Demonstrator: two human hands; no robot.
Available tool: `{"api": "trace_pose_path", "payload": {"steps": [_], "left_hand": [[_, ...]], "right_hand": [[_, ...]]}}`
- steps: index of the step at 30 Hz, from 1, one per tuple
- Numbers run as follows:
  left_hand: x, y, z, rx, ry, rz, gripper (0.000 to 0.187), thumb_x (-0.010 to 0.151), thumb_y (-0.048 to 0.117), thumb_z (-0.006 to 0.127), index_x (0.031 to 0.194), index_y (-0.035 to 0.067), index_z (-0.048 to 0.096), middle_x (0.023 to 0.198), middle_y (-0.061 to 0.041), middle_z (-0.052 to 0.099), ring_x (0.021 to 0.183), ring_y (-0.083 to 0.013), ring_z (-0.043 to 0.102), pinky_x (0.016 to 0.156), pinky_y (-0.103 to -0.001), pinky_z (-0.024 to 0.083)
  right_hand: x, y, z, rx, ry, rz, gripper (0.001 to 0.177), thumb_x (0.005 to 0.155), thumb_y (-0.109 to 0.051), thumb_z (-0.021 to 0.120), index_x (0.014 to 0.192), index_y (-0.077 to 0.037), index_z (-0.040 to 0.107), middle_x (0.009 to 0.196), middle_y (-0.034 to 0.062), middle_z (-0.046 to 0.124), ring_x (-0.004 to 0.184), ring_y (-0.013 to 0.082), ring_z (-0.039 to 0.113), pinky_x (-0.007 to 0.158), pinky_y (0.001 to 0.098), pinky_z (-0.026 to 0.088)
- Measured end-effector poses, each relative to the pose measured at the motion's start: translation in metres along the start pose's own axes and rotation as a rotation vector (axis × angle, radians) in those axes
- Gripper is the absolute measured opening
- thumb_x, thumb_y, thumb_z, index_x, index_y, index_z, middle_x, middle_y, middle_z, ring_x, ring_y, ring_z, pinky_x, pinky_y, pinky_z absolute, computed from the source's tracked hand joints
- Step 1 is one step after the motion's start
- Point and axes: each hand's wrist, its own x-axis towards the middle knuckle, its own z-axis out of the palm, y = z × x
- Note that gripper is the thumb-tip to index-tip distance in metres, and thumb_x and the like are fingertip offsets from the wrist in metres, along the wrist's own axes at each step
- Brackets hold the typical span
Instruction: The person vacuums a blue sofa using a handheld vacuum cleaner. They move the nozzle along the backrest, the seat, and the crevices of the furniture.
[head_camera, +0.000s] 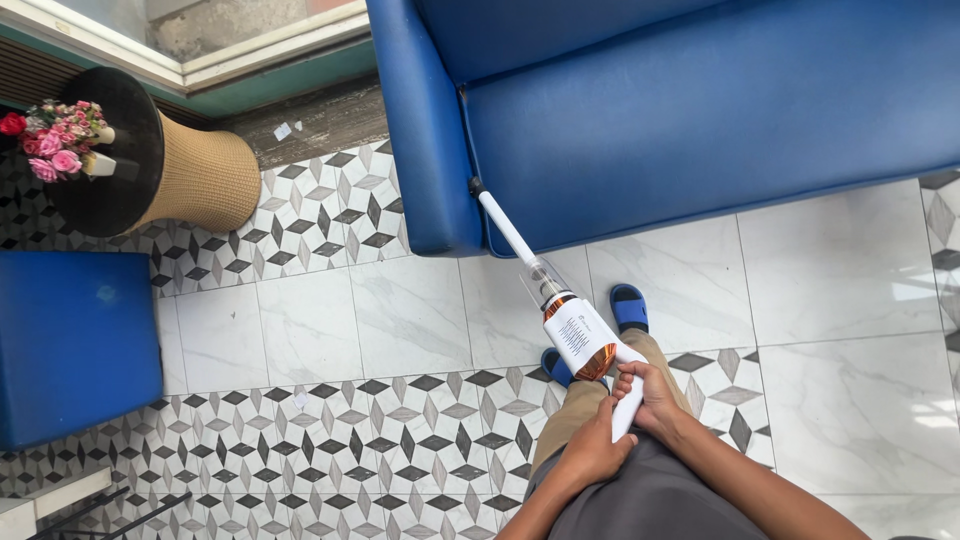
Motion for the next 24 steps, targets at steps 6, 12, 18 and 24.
{"api": "trace_pose_path", "payload": {"steps": [6,12,18,24], "left_hand": [[-0.029,0.003,0.004,0.174,-0.202,-0.013,0.076,0.093,0.035,0.062,0.143,-0.011,0.029,0.12,-0.036,0.064,0.112,-0.0473,0.064,0.097,-0.049,0.049],[-0.044,0.019,-0.001,0.162,-0.083,0.175,0.082,0.096,0.029,0.062,0.152,-0.01,0.017,0.125,-0.04,0.059,0.118,-0.0496,0.06,0.104,-0.05,0.046],[-0.021,0.041,-0.033,0.05,0.216,0.185,0.061,0.099,0.03,0.059,0.15,0.006,0.035,0.124,-0.029,0.063,0.112,-0.0457,0.063,0.097,-0.051,0.049],[0.011,0.061,-0.08,0.064,0.336,0.15,0.058,0.099,0.03,0.059,0.148,0.006,0.04,0.118,-0.025,0.066,0.108,-0.0415,0.066,0.09,-0.051,0.05]], "right_hand": [[-0.032,0.027,-0.025,-0.009,0.052,-0.042,0.011,0.084,-0.005,0.057,0.088,-0.009,0.047,0.064,-0.0023,0.044,0.053,0.0092,0.043,0.053,0.0273,0.042],[-0.047,0.013,-0.007,0.081,-0.112,-0.115,0.008,0.09,-0.011,0.052,0.091,-0.008,0.045,0.059,-0.0009,0.04,0.049,0.0099,0.041,0.048,0.0255,0.041],[-0.029,-0.024,0.067,0.082,-0.234,-0.32,0.037,0.091,-0.002,0.047,0.129,-0.001,0.047,0.063,-0.0014,0.041,0.049,0.0095,0.042,0.047,0.0269,0.043],[-0.006,-0.047,0.139,0.061,-0.177,-0.316,0.054,0.085,-0.003,0.05,0.137,-0.016,0.051,0.063,-0.0029,0.044,0.047,0.0072,0.041,0.046,0.025,0.042]]}}
